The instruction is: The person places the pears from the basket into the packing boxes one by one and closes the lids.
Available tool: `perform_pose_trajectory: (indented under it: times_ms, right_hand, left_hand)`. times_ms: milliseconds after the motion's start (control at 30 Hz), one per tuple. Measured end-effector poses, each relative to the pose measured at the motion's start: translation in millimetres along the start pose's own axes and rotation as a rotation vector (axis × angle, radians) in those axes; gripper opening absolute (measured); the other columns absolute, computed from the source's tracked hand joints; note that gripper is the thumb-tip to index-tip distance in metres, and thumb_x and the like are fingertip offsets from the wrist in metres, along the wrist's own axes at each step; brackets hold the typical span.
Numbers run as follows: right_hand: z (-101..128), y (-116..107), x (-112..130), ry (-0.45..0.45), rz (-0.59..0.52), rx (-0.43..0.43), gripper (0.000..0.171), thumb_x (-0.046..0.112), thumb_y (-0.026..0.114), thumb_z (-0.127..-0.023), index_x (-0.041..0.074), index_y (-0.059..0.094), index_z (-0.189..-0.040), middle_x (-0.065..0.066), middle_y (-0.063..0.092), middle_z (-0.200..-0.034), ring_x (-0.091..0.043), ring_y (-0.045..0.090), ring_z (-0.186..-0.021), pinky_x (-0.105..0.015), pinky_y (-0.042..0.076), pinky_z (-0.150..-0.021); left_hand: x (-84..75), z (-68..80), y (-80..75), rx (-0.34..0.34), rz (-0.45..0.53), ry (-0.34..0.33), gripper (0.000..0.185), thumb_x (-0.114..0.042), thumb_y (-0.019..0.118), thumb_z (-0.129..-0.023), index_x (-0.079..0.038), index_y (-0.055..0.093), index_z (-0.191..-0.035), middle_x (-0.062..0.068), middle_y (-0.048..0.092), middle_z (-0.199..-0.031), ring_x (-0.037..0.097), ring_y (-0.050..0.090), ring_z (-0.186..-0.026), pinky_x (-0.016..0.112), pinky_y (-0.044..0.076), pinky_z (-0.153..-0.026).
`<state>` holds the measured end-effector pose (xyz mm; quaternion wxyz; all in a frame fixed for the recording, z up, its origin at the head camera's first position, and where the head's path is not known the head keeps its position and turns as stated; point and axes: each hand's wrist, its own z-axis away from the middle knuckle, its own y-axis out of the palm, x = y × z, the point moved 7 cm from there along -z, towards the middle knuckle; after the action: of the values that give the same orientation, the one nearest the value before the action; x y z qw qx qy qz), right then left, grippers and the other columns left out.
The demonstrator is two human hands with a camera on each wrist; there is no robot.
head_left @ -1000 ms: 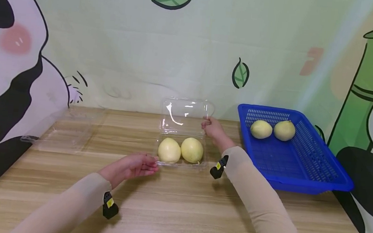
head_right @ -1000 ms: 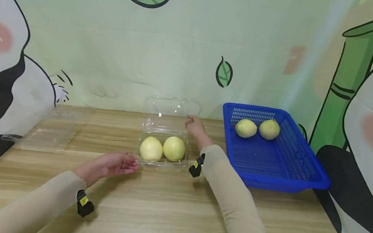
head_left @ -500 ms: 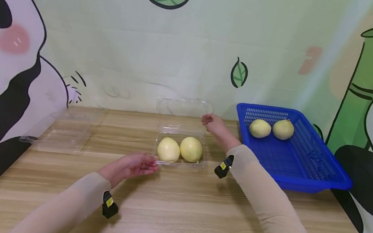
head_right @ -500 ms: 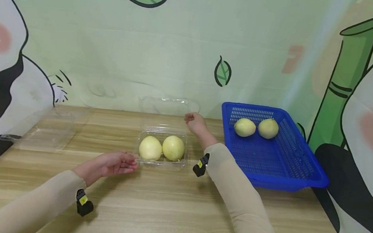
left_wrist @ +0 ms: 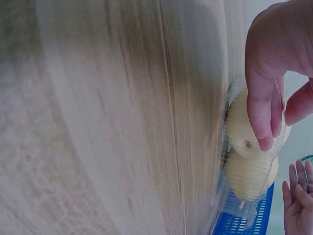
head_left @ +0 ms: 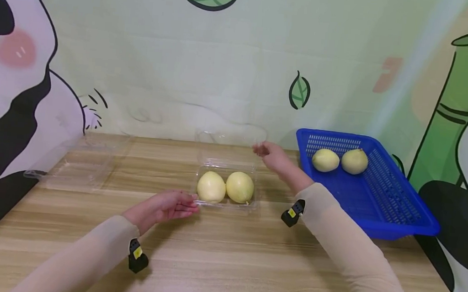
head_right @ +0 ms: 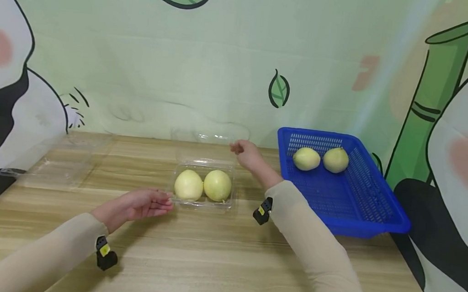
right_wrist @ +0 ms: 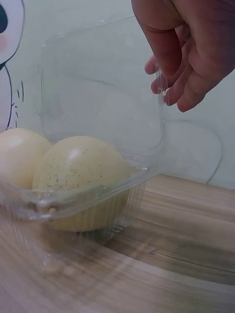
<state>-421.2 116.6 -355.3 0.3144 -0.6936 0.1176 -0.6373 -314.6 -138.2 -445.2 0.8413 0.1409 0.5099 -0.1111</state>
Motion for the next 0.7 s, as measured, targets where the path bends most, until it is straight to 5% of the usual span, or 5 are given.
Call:
perform_pose_trajectory:
  times_ms: [200,267,500,700]
  right_hand:
    - [22,2,13,-0.142,0.176,0.035,0.057,-0.019,0.035,-0.087,-0.003,0.059,-0.136,-0.021,0.063,-0.139,-0.035,0.059,-0.130,-0.042,0.051,-0.114]
    - [40,6,27,-0.129,0.266,0.059,0.060,-0.021,0.032,-0.087,-0.006,0.054,-0.141,-0.027,0.057,-0.145,-0.042,0.053,-0.137,-0.051,0.046,-0.118]
    - [67,19,33,-0.256,0.476,0.092,0.061,-0.024,0.037,-0.080,-0.006,0.060,-0.133,-0.026,0.061,-0.141,-0.043,0.054,-0.137,-0.052,0.046,-0.118]
    - [83,32,30,-0.264,0.503,0.104,0.059,-0.024,0.045,-0.079,-0.009,0.057,-0.135,-0.027,0.060,-0.141,-0.043,0.054,-0.137,-0.052,0.044,-0.120]
  left_hand:
    - [2.0,-0.3,0.7,-0.004,0.035,-0.004,0.018,-0.007,0.049,-0.106,0.001,0.058,-0.120,-0.003,0.076,-0.081,0.007,0.074,-0.078,0.021,0.064,-0.083]
    - [1.8,-0.1,1.5,-0.003,0.048,-0.005,0.020,-0.006,0.049,-0.106,0.003,0.056,-0.122,-0.002,0.076,-0.081,0.006,0.074,-0.077,0.021,0.064,-0.081]
    - [2.8,-1.4,3.0,0.023,0.086,-0.005,0.018,-0.006,0.043,-0.108,0.001,0.054,-0.120,-0.002,0.076,-0.080,0.006,0.075,-0.077,0.019,0.064,-0.081]
    - [5.0,-2.4,4.4,0.040,0.120,-0.017,0.015,-0.008,0.044,-0.108,-0.001,0.056,-0.115,-0.001,0.078,-0.080,0.007,0.076,-0.078,0.019,0.064,-0.081]
